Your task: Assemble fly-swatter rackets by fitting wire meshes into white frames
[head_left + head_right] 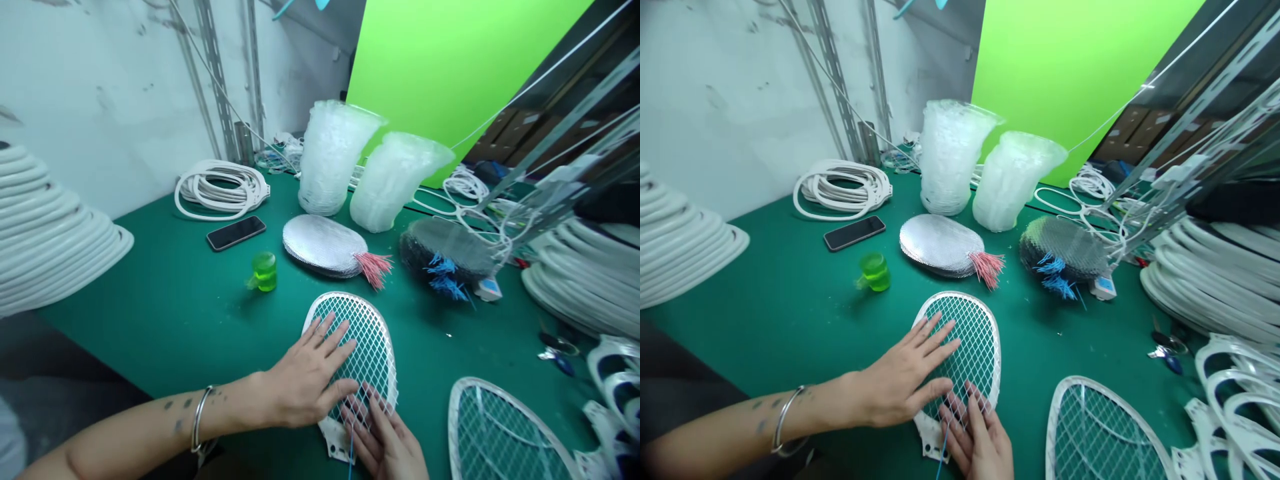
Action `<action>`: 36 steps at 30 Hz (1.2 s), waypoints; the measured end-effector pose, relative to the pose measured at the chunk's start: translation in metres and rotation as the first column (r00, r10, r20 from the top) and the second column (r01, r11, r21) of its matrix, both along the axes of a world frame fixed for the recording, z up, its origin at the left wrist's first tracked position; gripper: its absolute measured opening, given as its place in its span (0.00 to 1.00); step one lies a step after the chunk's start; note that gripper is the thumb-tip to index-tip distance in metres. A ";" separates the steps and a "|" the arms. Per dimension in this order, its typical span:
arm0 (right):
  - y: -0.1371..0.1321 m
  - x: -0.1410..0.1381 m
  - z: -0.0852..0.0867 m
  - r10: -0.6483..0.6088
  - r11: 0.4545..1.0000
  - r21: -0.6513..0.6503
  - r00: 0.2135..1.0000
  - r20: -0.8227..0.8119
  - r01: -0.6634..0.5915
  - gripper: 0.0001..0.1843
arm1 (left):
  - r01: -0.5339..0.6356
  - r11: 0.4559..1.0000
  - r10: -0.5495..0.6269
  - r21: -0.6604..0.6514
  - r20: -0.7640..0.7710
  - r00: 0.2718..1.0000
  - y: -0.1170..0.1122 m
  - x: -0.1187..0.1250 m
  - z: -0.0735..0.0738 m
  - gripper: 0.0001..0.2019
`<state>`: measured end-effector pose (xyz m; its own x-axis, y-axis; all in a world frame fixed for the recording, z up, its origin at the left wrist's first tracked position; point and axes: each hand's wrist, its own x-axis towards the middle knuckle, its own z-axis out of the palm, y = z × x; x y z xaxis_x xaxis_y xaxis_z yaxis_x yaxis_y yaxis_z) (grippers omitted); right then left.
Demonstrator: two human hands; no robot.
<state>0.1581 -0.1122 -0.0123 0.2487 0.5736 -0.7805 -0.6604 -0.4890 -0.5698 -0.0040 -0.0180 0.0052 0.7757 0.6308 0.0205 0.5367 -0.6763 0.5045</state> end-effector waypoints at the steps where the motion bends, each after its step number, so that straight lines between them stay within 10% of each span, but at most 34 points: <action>1: 0.000 0.000 -0.001 0.003 1.000 0.000 1.000 -0.001 -0.003 0.40 | -0.013 0.999 0.015 0.049 -0.048 0.999 0.000 0.002 -0.006 0.31; 7: -0.001 0.001 0.001 0.050 0.999 -0.003 0.999 -0.009 -0.050 0.45 | -0.100 0.963 0.152 0.248 -0.199 0.968 0.000 0.004 -0.043 0.31; 13: -0.031 0.030 0.021 0.314 0.948 0.005 0.940 0.133 -0.317 0.35 | -0.076 0.958 0.150 0.276 -0.258 0.954 0.000 0.005 -0.037 0.31; 16: -0.043 0.052 0.032 0.547 0.826 -0.144 0.717 0.432 -0.544 0.33 | -0.078 0.959 0.153 0.272 -0.266 0.952 0.000 0.006 -0.035 0.31; 20: -0.018 0.058 0.034 0.446 0.641 -0.273 0.058 0.893 -0.717 0.24 | -0.062 0.961 0.145 0.269 -0.299 0.943 -0.001 0.006 -0.035 0.32; 24: 0.032 0.052 0.016 0.062 0.160 -0.428 -0.424 0.904 -0.890 0.31 | -0.049 0.960 0.137 0.274 -0.309 0.941 -0.001 0.007 -0.039 0.31; 28: 0.054 0.055 -0.008 -0.016 -0.089 -0.565 -0.566 0.824 -0.820 0.39 | -0.063 0.964 0.136 0.260 -0.272 0.953 0.003 0.004 -0.034 0.31; 31: 0.054 0.059 -0.019 -0.012 -0.096 -0.577 -0.579 0.815 -0.811 0.40 | -0.029 0.972 0.068 0.232 -0.163 0.984 -0.005 -0.003 -0.019 0.32; 36: 0.052 0.060 -0.017 0.029 -0.122 -0.573 -0.580 0.814 -0.810 0.37 | 0.369 0.869 -0.425 0.330 0.115 0.898 -0.053 -0.017 -0.014 0.15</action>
<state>0.2181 -0.0598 -0.0298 -0.6738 0.7113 -0.2001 0.7321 0.6062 -0.3107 -0.0212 -0.0714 -0.0092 0.9243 0.2132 0.3166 0.1113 -0.9439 0.3107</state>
